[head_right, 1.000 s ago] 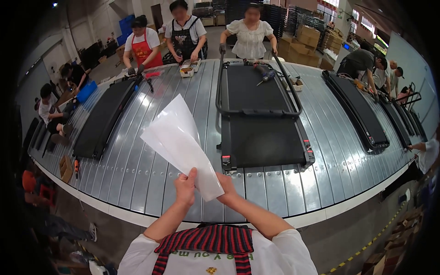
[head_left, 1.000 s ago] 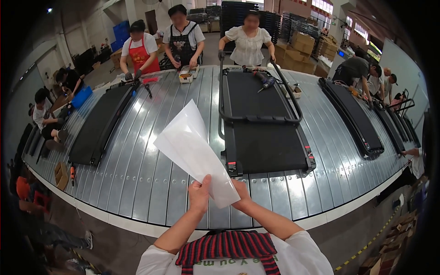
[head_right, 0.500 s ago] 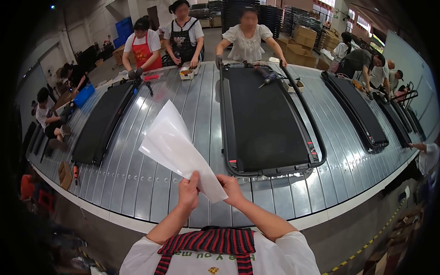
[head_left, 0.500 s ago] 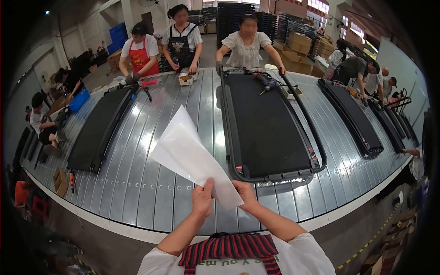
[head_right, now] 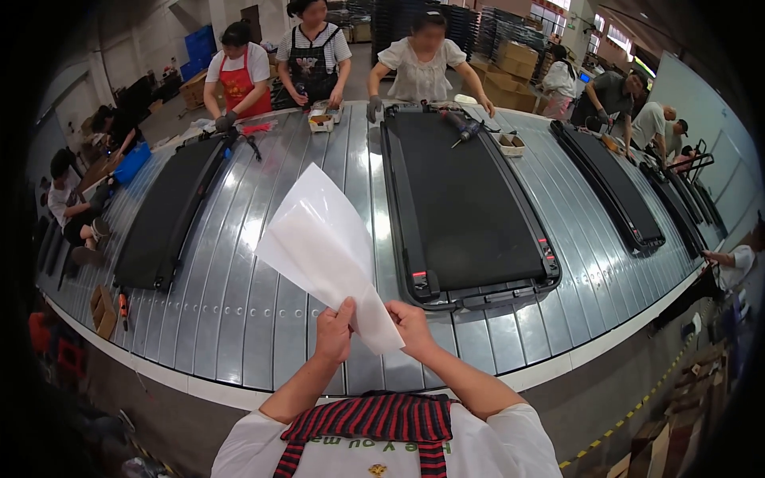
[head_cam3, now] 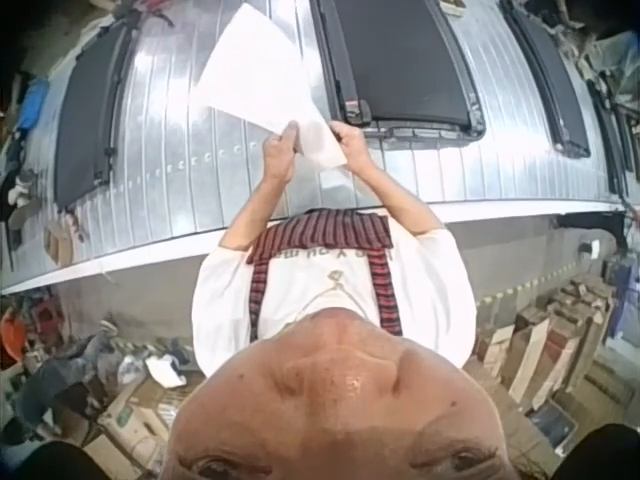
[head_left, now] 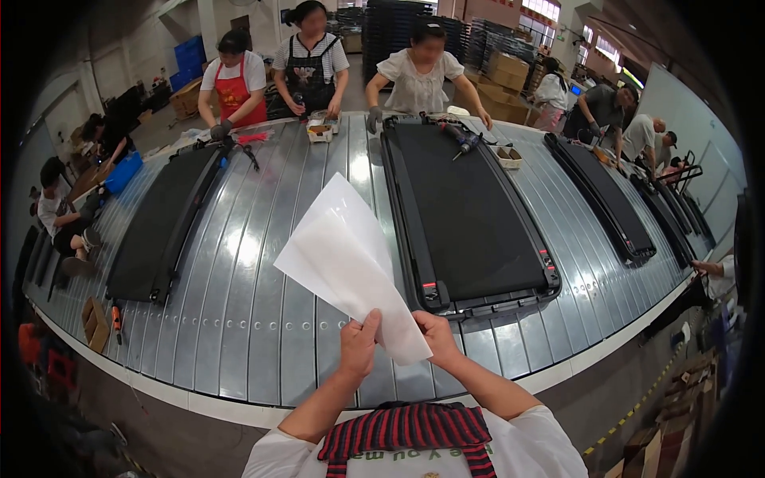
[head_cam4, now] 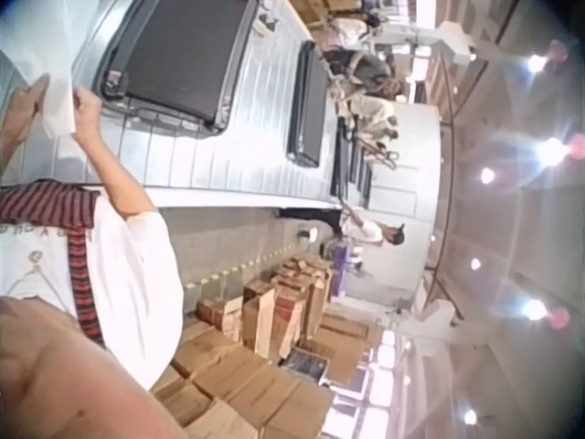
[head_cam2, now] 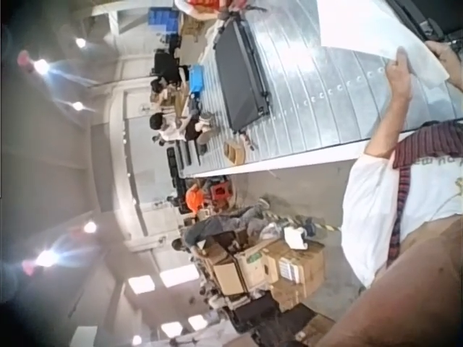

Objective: Applying stickers and labels to treadmills on a production line.

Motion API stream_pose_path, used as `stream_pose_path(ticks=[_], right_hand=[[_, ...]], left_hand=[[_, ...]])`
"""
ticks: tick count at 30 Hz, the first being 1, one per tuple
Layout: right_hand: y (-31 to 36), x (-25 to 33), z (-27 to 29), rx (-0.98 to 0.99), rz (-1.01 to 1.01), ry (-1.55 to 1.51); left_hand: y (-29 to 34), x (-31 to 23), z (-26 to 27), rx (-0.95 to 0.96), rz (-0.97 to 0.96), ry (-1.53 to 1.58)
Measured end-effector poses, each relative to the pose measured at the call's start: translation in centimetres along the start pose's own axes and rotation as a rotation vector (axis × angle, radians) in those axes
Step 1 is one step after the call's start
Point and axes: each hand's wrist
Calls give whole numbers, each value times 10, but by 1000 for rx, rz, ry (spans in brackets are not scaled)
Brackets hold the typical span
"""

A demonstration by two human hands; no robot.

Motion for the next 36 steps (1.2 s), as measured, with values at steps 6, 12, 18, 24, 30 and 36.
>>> stream_pose_path(ticks=[6, 12, 18, 24, 30, 36], right_hand=[[0, 8, -11, -40, 391, 536], [8, 8, -12, -33, 465, 565], [18, 9, 4, 83, 324, 250], [28, 14, 30, -40, 641, 468], [38, 0, 72, 1, 603, 493], [47, -8, 113, 15, 559, 453]], left_hand=[[4, -4, 9, 0, -11, -38], [22, 0, 8, -63, -65, -52], [35, 4, -7, -122, -30, -54], [48, 10, -40, -57, -93, -80], [51, 38, -78, -120, -74, -161], [51, 61, -117, -183, -35, -64]])
Point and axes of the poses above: each hand's wrist, its own y-axis away from the middle knuckle, its own z-axis out of the back of the hand, x = y × z, and after that the axes turned 2 degrees about -x, right-handed
